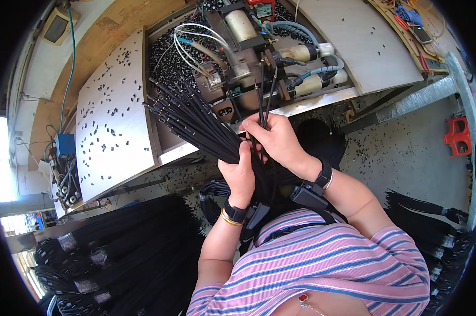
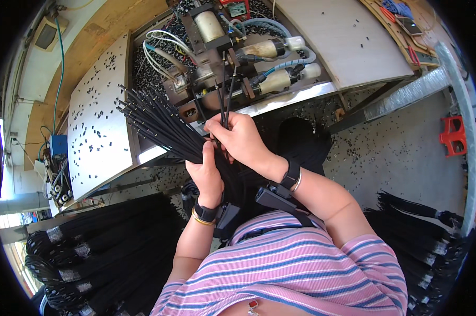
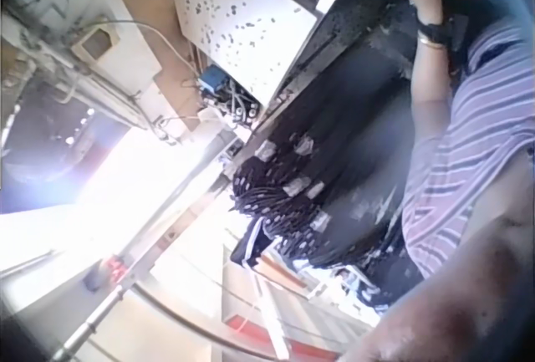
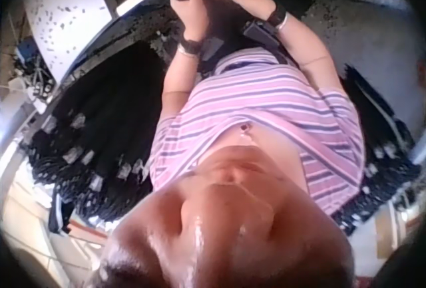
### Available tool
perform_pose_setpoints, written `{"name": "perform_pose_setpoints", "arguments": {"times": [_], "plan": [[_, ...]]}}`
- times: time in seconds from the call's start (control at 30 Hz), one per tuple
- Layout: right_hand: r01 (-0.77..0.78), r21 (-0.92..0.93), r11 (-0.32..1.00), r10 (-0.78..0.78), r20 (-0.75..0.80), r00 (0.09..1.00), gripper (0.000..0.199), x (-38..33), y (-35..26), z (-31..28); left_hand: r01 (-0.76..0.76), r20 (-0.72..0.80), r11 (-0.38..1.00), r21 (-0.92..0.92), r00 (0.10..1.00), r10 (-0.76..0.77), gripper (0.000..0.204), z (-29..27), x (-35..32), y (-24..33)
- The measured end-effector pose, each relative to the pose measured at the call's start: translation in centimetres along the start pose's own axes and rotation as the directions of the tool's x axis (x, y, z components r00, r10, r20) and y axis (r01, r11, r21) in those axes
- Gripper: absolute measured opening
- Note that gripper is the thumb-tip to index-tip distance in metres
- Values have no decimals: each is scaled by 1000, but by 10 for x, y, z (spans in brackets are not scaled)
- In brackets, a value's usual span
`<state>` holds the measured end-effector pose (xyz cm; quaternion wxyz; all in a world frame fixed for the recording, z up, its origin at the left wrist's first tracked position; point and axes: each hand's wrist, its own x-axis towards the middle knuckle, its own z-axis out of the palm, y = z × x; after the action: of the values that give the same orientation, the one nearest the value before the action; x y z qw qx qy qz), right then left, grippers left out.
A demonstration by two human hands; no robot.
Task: The person feeds bundles of black plastic strips into a processing machine by hand.
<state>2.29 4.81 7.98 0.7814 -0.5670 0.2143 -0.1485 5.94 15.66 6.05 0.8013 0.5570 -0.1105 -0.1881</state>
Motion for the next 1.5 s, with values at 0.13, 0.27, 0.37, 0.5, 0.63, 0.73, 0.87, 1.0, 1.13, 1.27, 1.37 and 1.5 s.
{"name": "perform_pose_setpoints", "arguments": {"times": [0.13, 0.27, 0.37, 0.5, 0.63, 0.73, 0.87, 1.0, 1.13, 1.27, 1.37, 1.5], "plan": [[-29, 14, 999, 28, 36, 999, 19, 2, -3, -2, 18, -3, 1000, -9, 1000, -18, 6, 1, -1, 0], [-75, 6, 997, 73, 113, 991, 19, 2, -8, -5, 41, 19, 998, -53, 999, -40, 7, 1, -2, -1], [-62, -29, 998, 66, 170, 983, 18, 1, -8, -6, 47, 25, 997, -64, 999, -45, 7, -3, -3, -4], [-42, -76, 996, 50, 114, 992, 17, -20, 1, -9, 75, 55, 996, 39, 995, -77, 7, -5, -23, -10], [61, -164, 985, -58, 24, 998, 16, -35, 11, -13, 21, 19, 985, 172, 1000, -25, 10, -4, -32, -14], [147, -93, 985, -155, -96, 983, 14, -39, 19, -9, -33, 15, 979, 200, 999, 31, 13, -7, -32, -19], [78, -39, 996, -80, -79, 994, 14, -32, 16, -7, 21, 8, 991, 134, 1000, -22, 13, -6, -28, -14], [69, 10, 998, -69, -71, 995, 13, -25, 14, -2, 34, 26, 996, 84, 999, -36, 13, -7, -26, -9], [46, -3, 999, -46, -53, 998, 15, -23, 14, -2, 61, 0, 996, 70, 998, -62, 11, -4, -25, -2], [10, 4, 1000, -10, -52, 999, 17, -21, 13, -2, 43, -18, 994, 96, 999, -41, 10, -3, -24, -4], [-24, 1, 1000, 24, 5, 1000, 19, -19, 10, -7, 102, 40, 995, 1, 994, -102, 10, -8, -23, -12], [-52, -79, 996, 60, 106, 993, 20, -18, 2, -12, 106, 72, 993, -46, 992, -102, 11, -11, -25, -18]]}}
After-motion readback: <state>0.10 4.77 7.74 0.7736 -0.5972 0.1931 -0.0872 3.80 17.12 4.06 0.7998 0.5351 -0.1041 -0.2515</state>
